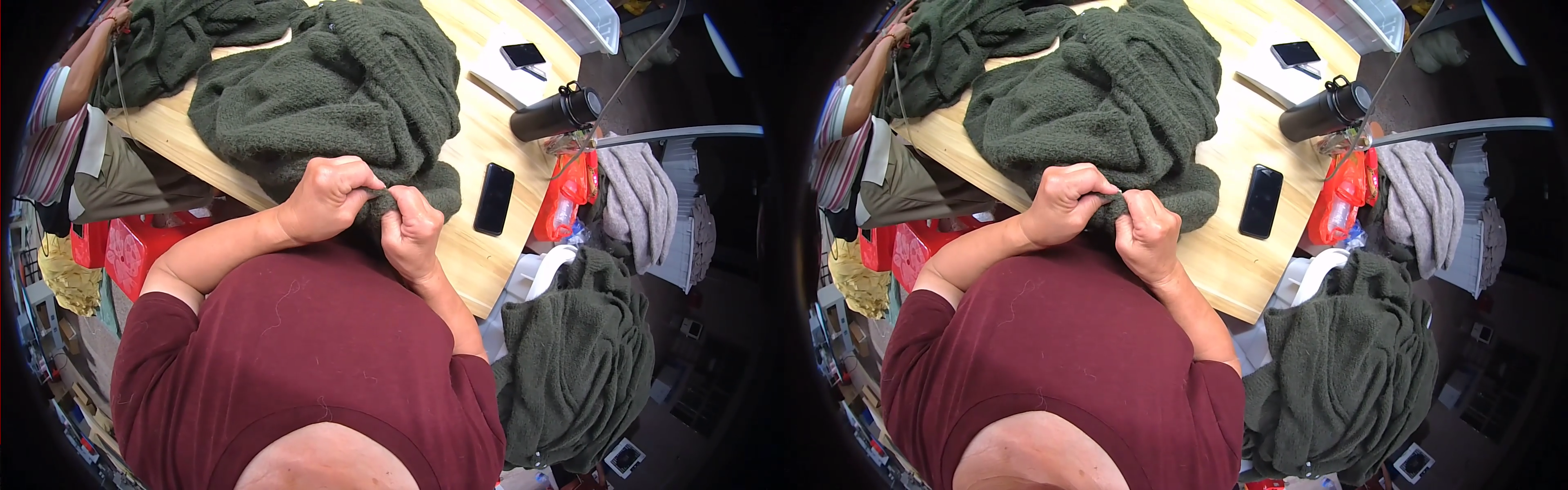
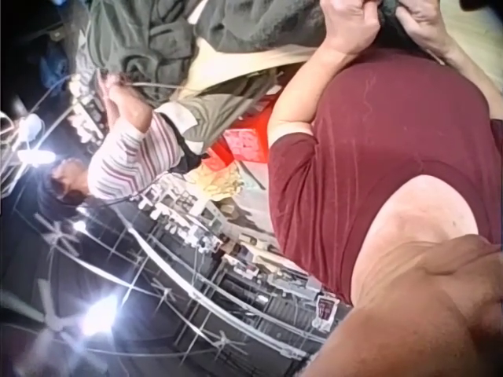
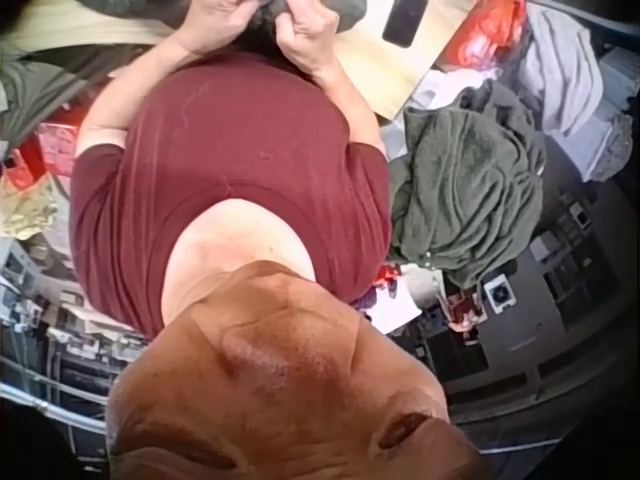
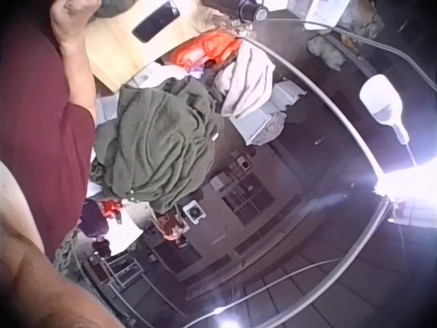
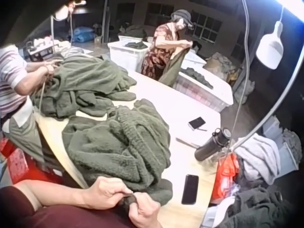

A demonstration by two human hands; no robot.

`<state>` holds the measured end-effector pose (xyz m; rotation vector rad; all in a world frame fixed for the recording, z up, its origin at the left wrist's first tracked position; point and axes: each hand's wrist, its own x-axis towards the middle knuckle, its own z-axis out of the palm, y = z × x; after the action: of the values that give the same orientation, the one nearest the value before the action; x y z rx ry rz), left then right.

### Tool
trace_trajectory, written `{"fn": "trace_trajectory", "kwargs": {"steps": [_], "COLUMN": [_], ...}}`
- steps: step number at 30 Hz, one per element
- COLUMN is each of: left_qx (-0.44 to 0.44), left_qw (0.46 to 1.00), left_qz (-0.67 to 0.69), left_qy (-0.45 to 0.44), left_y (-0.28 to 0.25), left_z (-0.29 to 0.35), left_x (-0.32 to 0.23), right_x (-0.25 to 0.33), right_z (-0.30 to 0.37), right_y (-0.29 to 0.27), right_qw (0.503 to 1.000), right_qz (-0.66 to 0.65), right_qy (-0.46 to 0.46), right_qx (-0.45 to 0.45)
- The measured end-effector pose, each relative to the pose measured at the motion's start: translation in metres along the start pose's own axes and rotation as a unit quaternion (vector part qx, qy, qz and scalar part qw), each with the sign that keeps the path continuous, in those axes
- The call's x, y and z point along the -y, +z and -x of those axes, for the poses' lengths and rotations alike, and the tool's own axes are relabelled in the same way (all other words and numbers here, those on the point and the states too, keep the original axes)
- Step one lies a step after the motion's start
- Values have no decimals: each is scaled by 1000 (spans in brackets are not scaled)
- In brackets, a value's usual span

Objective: Inspecting green garments for quality and imperfections on a factory work table.

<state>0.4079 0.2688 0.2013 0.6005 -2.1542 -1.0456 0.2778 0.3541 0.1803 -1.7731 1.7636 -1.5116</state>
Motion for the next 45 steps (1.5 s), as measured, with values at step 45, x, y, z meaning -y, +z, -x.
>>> {"fn": "trace_trajectory", "kwargs": {"steps": [45], "left_qx": [63], "left_qw": [900], "left_qz": [399], "left_qy": [162], "left_y": [-20], "left_z": [-120], "left_x": [-74], "right_x": [-27], "right_z": [96], "right_y": [-4], "right_qw": [958], "right_qz": [58], "right_qy": [279], "right_qx": [-26]}}
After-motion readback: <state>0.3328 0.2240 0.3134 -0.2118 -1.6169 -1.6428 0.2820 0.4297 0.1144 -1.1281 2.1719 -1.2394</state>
